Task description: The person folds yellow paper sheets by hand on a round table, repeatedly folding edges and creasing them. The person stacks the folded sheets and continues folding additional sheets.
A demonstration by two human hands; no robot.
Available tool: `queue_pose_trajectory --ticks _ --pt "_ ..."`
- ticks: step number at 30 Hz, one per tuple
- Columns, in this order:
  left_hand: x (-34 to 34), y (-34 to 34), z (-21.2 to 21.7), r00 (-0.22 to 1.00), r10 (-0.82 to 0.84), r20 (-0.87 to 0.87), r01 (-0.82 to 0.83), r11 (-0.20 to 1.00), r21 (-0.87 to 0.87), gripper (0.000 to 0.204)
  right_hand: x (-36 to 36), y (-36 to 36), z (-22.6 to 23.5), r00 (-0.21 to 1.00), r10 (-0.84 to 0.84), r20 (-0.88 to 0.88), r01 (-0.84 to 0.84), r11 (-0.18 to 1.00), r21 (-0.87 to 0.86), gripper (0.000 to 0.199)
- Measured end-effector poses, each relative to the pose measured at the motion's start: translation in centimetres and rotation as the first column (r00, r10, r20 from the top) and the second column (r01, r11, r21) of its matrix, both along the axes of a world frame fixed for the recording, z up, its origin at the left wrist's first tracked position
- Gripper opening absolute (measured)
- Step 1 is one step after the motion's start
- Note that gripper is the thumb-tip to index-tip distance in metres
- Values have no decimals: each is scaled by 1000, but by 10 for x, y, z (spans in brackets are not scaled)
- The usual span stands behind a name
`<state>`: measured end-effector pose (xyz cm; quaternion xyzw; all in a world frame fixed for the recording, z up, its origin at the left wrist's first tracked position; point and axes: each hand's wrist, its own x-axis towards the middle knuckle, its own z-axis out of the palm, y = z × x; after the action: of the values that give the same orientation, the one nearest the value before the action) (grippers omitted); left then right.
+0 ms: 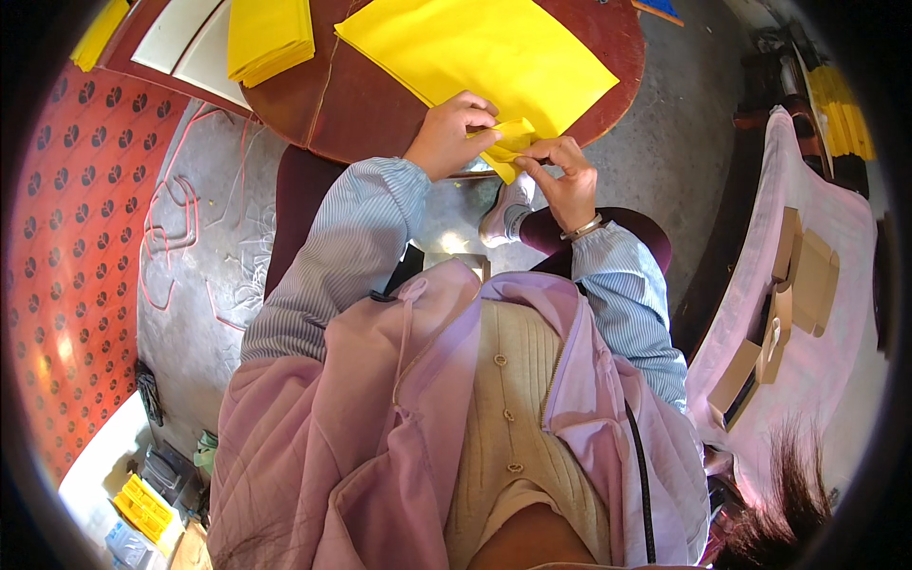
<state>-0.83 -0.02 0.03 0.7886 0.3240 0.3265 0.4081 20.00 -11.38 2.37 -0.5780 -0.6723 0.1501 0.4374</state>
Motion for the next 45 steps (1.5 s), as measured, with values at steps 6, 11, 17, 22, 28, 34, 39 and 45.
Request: queue_pose_trajectory --ticks 6,11,17,22,28,34,39,45 --pt "-7 2 5 995 -98 29 100 992 -82 23 0 0 -5 990 -45 -134 28 991 -129 16" --pt "-3 -4 4 998 -61 13 61 998 -12 24 0 1 -3 993 -30 -116 17 994 -111 18" --pt "5 -7 0 999 46 7 -46 999 6 20 -9 0 -2 987 -45 -157 44 999 -9 22" --pt "5 -5 0 998 58 21 -58 998 0 21 -3 -3 1 992 33 118 -40 997 59 23" --pt "3 -4 -1 999 52 10 -52 998 21 21 -2 -4 -1 998 42 40 -42 999 16 16" --pt "-1 1 -2 1000 -22 -3 22 999 42 19 -3 -3 -2 992 -46 -113 29 988 -150 15" --pt "-3 2 -3 999 -48 -9 48 998 31 18 -4 -1 0 985 -71 -159 42 982 -182 15" --pt "-6 1 0 995 -99 -12 100 994 47 24 -5 -1 2 984 -77 -161 45 979 -197 14"
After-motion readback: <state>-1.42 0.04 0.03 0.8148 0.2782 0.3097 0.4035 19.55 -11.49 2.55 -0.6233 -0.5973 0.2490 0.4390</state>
